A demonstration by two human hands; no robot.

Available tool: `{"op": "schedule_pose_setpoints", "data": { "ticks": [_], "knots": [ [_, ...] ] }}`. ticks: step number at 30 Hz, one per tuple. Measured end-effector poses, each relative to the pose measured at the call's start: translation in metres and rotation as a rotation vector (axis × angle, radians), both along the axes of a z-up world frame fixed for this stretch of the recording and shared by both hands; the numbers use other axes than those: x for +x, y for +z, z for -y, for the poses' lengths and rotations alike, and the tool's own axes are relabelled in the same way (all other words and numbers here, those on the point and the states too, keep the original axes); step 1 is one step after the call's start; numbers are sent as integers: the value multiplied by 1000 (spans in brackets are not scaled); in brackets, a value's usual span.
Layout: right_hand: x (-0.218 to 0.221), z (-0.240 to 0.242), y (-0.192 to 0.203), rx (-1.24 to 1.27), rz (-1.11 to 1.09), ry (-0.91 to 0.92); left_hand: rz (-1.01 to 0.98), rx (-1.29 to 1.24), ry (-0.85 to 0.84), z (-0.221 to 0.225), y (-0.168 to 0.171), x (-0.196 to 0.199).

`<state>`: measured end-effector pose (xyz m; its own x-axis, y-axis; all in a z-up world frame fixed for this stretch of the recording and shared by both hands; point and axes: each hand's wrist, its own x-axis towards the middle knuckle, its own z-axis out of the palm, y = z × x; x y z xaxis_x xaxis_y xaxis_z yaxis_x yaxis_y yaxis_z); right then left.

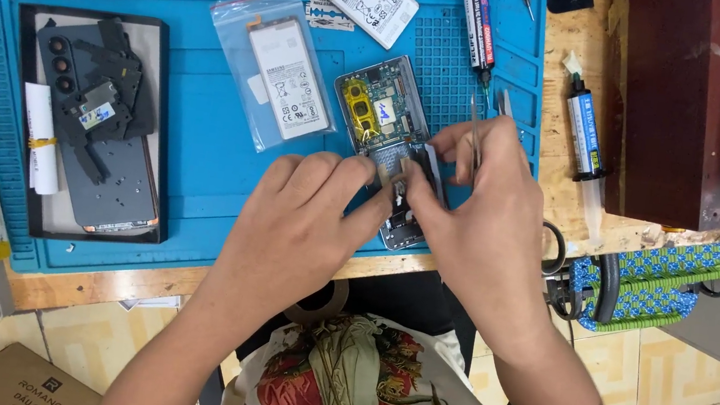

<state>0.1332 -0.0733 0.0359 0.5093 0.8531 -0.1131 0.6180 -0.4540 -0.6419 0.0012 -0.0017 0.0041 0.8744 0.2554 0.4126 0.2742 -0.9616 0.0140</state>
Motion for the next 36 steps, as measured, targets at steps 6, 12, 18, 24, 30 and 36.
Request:
{"op": "schedule_pose_setpoints", "data": {
  "ticks": [6,12,18,24,30,36],
  "knots": [
    [-2,0,-1,41,-35,-36,20,-52,-3,1,-2,-1],
    [0,0,-1,11,-88,-92,36,-31,4,0,-2,0],
    [2,0,-1,2,-68,-77,10,20,25,-1,-1,3],
    [3,0,3,22,-118,-69,-46,29,66,0,1,4],
    [6,4,3,31,-109,-50,-53,-154,-52,-3,6,1],
    [7,8,2,113,-122,7,-10,-72,30,-2,5,2]
  ]
}}
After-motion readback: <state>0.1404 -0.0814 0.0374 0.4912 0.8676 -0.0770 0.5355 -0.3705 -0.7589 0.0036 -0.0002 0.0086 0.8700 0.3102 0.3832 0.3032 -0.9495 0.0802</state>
